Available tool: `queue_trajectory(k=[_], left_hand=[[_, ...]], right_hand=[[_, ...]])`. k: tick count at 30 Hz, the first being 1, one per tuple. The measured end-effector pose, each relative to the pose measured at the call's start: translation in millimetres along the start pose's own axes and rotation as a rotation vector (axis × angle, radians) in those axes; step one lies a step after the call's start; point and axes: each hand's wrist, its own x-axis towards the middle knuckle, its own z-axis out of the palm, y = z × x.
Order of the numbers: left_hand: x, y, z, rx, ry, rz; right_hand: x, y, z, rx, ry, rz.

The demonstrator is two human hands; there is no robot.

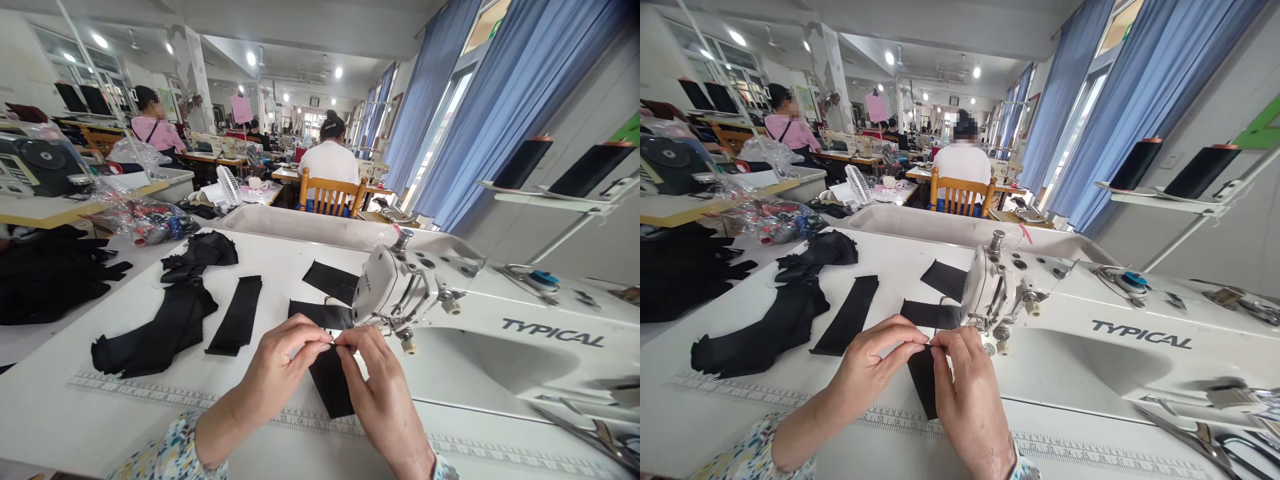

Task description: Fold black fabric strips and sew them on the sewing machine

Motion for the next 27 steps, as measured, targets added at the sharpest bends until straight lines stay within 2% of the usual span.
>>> queue_trajectory(k=[7,10,13,17,22,27], left_hand=[[9.7,6.9,-9.5,-0.258,-0.066,-0.354],[7.6,12.2,-13.5,-0.306,-0.103,-0.434],[-3.8,19.7,-14.8,-0.333,-0.115,-0.438],[-25.1,34.8,-14.5,-0.330,-0.078,-0.428],[-45.0,53.4,-13.0,-0.256,-0.043,-0.299],[-59.4,60.7,-7.1,-0.203,-0.011,-0.198]], right_hand=[[1.2,-2.1,-6.4,0.220,-0.077,0.248],[-2.2,-4.7,-9.5,0.362,-0.125,0.360],[-10.9,-10.8,-12.6,0.453,-0.164,0.411],[-27.7,-22.1,-16.3,0.481,-0.156,0.396],[-46.2,-33.1,-18.9,0.418,-0.141,0.338],[-59.4,-41.0,-21.8,0.324,-0.130,0.248]])
